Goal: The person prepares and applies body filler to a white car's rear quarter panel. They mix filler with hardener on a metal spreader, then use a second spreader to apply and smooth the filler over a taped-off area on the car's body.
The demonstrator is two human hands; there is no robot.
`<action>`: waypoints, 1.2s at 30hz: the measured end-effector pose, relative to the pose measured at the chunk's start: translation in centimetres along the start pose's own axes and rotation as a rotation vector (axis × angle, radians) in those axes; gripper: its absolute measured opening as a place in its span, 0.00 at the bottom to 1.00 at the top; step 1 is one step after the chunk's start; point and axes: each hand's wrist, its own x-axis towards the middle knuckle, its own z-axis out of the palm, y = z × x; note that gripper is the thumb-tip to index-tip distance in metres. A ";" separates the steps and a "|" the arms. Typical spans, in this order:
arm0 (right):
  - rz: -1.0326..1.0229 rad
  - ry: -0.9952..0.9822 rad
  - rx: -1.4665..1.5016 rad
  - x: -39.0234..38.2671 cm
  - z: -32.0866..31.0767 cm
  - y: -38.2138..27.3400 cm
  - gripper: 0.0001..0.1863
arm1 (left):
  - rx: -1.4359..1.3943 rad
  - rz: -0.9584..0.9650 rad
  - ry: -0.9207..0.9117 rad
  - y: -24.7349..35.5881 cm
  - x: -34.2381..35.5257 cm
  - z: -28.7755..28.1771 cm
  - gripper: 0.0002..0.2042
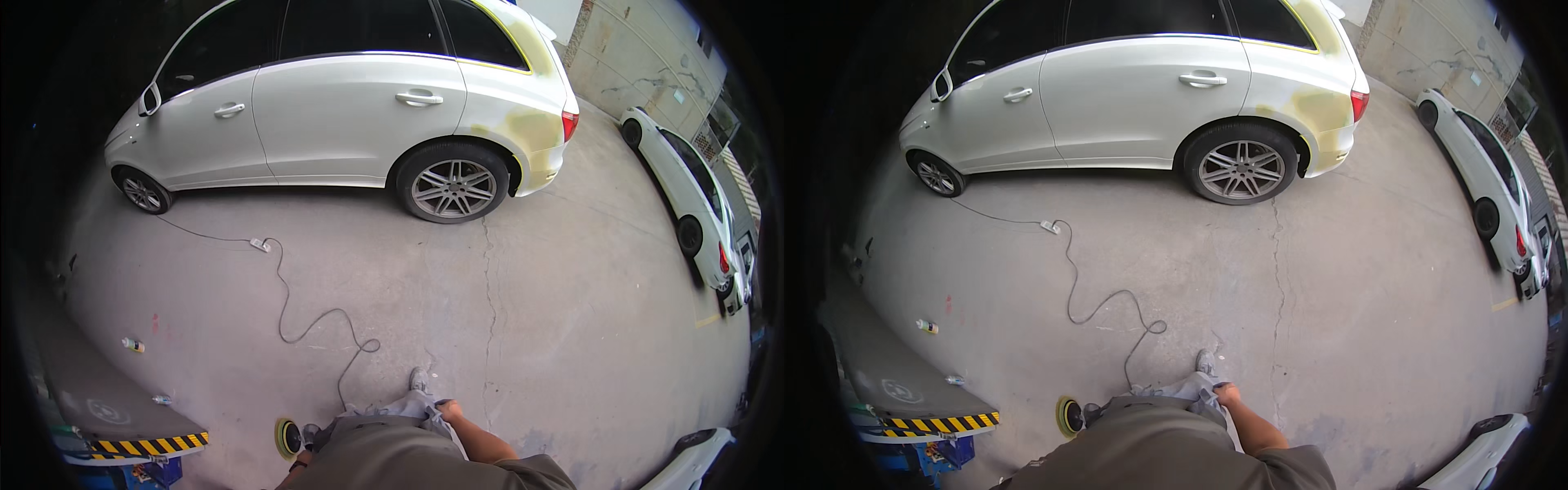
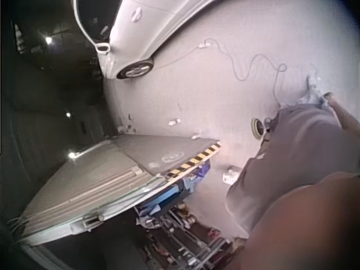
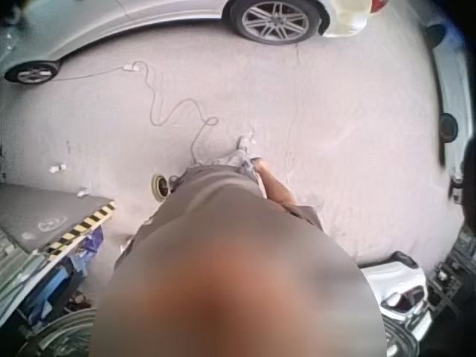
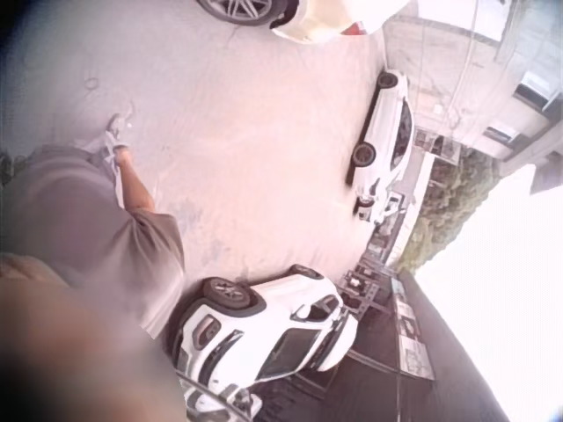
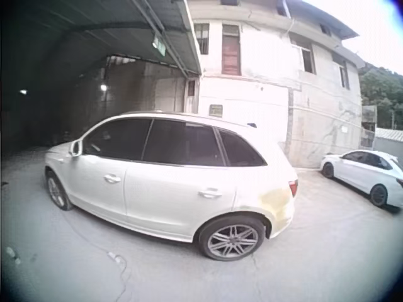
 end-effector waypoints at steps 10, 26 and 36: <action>0.154 -0.229 -0.145 -8.5 -11.7 -9.7 0.25 | -0.496 -0.382 0.253 -7.9 0.9 11.9 0.17; 0.049 -0.083 -0.147 -2.4 -10.4 -18.4 0.20 | 0.013 0.009 -0.214 -9.2 -0.6 14.1 0.09; -0.107 -0.407 -0.289 14.2 -13.6 -24.8 0.21 | -1.573 -0.466 0.464 3.5 -9.3 -9.2 0.07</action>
